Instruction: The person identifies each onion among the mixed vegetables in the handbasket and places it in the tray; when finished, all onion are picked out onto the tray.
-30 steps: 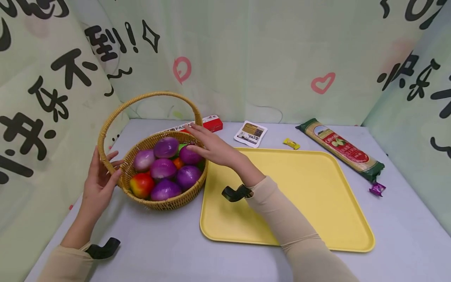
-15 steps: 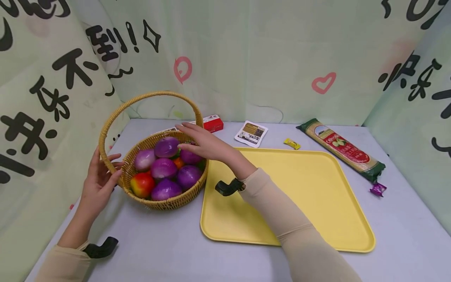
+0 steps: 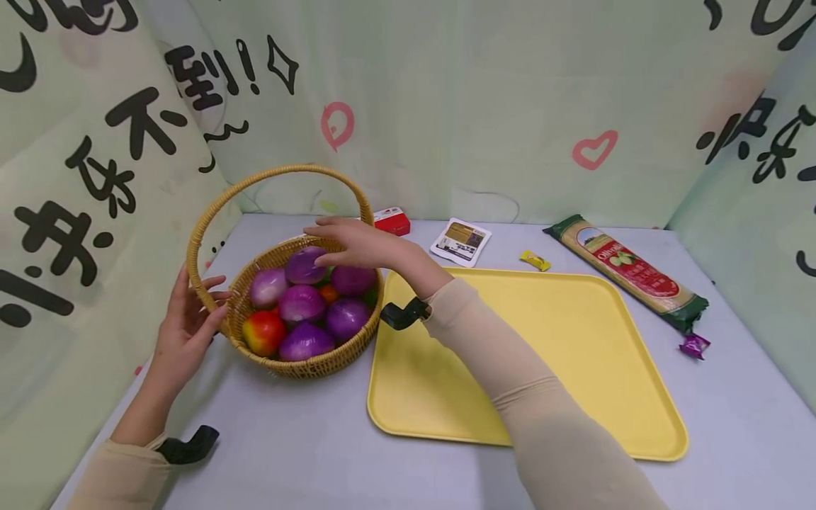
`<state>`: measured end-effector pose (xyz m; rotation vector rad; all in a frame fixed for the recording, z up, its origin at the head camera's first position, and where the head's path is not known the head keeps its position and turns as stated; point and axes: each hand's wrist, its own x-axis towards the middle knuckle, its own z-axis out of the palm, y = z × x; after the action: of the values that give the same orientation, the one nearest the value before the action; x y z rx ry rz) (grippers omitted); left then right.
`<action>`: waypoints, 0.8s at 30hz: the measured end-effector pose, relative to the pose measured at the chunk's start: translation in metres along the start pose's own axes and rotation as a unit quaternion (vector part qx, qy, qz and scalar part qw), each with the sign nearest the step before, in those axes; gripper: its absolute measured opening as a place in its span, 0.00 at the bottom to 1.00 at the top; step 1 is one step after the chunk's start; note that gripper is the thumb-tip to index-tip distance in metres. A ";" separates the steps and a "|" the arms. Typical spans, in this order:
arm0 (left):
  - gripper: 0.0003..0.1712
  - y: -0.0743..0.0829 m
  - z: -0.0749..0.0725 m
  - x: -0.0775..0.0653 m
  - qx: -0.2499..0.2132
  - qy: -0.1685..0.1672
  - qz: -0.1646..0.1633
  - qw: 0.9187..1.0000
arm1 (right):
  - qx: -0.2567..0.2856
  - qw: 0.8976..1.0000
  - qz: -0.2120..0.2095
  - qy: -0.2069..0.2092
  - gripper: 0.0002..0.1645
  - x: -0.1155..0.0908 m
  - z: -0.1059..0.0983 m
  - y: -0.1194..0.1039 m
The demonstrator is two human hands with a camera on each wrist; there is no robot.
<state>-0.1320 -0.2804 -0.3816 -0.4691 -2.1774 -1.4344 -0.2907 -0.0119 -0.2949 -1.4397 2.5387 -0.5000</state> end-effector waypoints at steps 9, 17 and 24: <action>0.50 0.000 -0.003 0.001 0.031 0.002 0.002 1.000 | 0.015 0.999 0.009 -0.043 0.41 0.000 0.005 0.010; 0.50 -0.001 -0.002 0.001 0.028 -0.003 0.000 1.000 | -0.027 0.997 -0.014 -0.064 0.38 0.022 0.007 0.001; 0.50 -0.002 -0.001 0.000 0.023 -0.002 -0.003 1.000 | -0.109 0.985 -0.034 -0.129 0.33 0.045 0.015 -0.017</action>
<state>-0.1332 -0.2820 -0.3828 -0.4511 -2.2109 -1.3848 -0.2956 -0.0620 -0.3021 -1.5519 2.4019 -0.0397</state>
